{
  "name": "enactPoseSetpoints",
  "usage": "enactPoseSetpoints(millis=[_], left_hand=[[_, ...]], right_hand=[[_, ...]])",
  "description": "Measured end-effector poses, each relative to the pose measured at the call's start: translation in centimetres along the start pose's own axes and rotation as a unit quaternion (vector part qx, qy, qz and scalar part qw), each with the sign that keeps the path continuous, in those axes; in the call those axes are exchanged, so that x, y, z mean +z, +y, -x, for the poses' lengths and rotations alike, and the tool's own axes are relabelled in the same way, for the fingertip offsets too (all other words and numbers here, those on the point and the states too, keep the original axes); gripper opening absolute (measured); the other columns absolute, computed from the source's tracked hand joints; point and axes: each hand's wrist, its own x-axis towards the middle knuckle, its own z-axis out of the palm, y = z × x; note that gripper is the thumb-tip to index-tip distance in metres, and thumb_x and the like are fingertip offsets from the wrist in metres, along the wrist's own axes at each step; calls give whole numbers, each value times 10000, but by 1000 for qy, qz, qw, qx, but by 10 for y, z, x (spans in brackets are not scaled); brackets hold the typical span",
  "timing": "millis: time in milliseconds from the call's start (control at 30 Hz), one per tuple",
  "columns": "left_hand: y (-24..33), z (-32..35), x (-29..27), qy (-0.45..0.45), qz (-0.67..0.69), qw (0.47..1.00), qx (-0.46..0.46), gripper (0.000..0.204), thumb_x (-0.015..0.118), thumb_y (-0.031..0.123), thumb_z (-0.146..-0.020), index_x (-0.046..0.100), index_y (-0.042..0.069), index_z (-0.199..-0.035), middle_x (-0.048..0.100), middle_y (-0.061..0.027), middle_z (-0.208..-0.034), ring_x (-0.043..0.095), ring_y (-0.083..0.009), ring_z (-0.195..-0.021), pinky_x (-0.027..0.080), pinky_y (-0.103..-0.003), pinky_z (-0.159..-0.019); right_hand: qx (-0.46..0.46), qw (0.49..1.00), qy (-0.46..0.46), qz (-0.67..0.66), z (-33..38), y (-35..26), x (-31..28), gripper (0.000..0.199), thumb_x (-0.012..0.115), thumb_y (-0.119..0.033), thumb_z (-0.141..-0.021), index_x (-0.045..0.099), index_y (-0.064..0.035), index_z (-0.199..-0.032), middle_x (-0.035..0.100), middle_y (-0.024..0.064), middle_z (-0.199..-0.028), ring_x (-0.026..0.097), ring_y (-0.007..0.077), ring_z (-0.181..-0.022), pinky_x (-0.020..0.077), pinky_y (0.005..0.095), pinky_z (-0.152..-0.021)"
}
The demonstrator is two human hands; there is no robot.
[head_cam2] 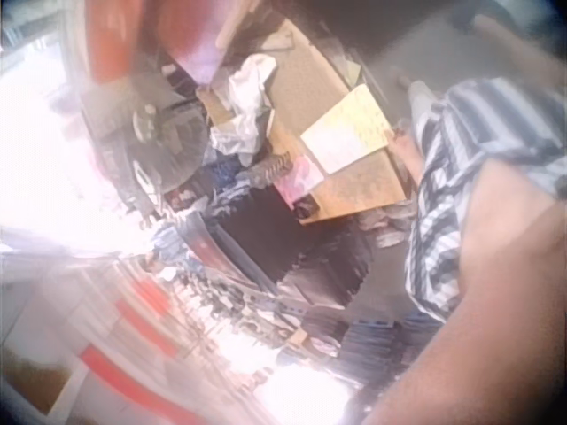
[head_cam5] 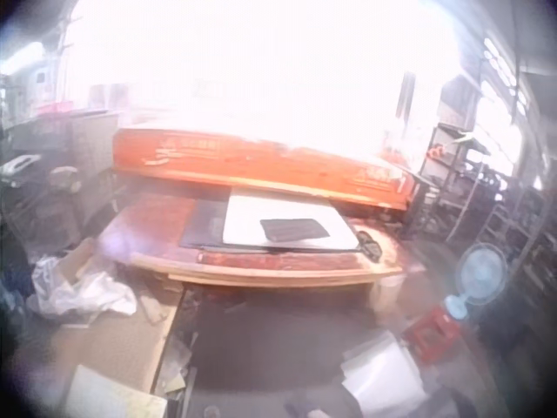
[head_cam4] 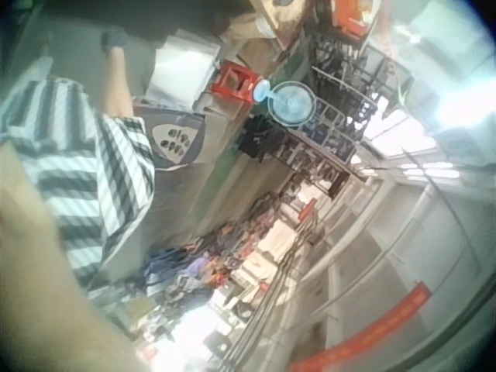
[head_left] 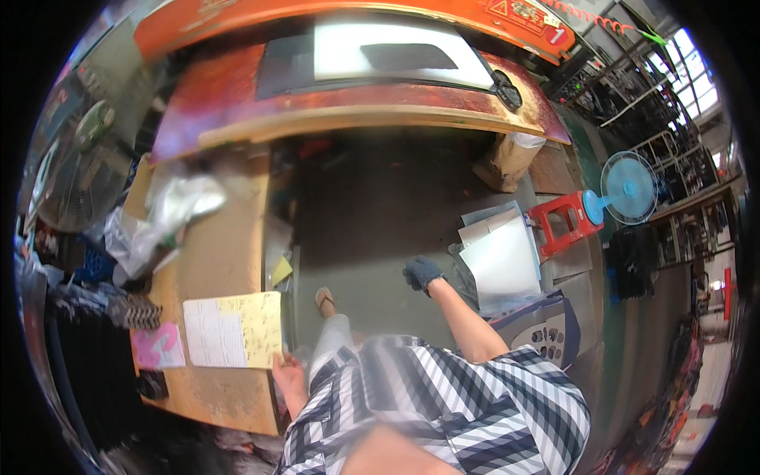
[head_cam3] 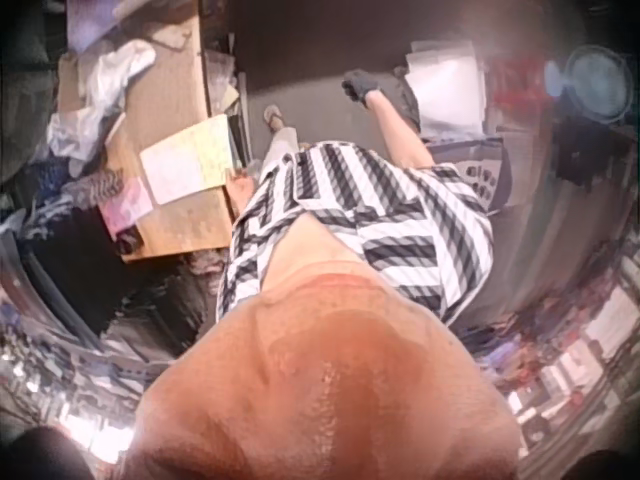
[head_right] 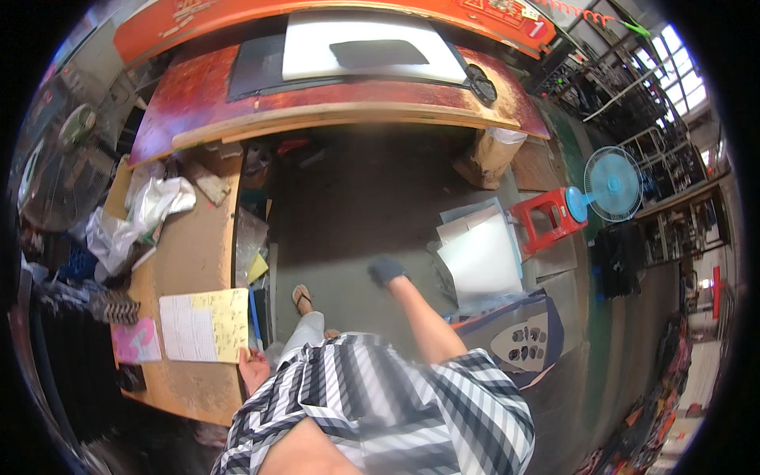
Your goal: The person places a pair of white slippers into a clear plastic bag, writes on a yellow label with a black marker, and attaches the label to the bag. They then place the labeled bag on a nearby surface.
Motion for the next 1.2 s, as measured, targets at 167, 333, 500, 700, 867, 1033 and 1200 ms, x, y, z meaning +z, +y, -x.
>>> enactPoseSetpoints(millis=[167,333,500,700,867,1033,1200], left_hand=[[37,-25,34,98,-34,993,-61,328,595,356,-890,528,153,-1139,616,-47,-937,594,-175,-769,500,-292,-596],[37,-37,65,104,-265,956,-75,339,581,391,-867,618,67,-959,649,-111,-827,616,-257,-706,489,-370,-599],[52,-34,131,182,-550,812,-62,362,585,379,-849,629,20,-852,639,-152,-762,620,-296,-695,479,-413,-616],[0,-84,346,196,-851,431,228,376,601,354,-831,649,-19,-809,625,-189,-704,620,-320,-679,467,-435,-621],[-200,-169,641,-181,-678,515,492,325,711,97,-756,627,32,-1064,583,-128,-1132,545,-252,-1070,434,-341,-920],[-316,-210,830,-290,-724,211,590,755,788,196,-599,487,125,-1288,391,-181,-1381,393,-367,-1257,352,-470,-1003],[-323,-270,872,-249,-824,119,495,549,706,167,-686,536,131,-1207,490,-118,-1318,478,-331,-1194,454,-434,-899]], right_hand=[[-96,985,141,4,-54,-120,-39,224,593,-250,-850,613,-69,-980,629,57,-749,571,136,-603,455,269,-520],[-159,945,201,-205,-88,-202,-127,177,627,-144,-847,611,-69,-1007,630,40,-766,561,109,-601,455,242,-539],[-218,876,408,-135,-152,-246,-270,349,685,-281,-799,599,-21,-1015,608,41,-807,559,159,-710,482,289,-681],[-62,850,492,177,-258,-307,-479,780,710,-528,-671,499,-37,-1240,576,203,-1188,564,314,-1088,448,388,-909],[113,843,433,298,-353,-341,-598,1056,667,-669,-586,327,-110,-1414,453,213,-1351,471,347,-1226,394,422,-1003],[12,865,342,367,-437,-305,-641,939,672,-622,-594,427,-86,-1324,541,260,-1225,531,375,-1146,424,422,-951],[-137,967,202,68,-475,-277,-685,752,818,-249,-633,476,41,-1237,617,154,-1054,624,251,-849,531,345,-744]])
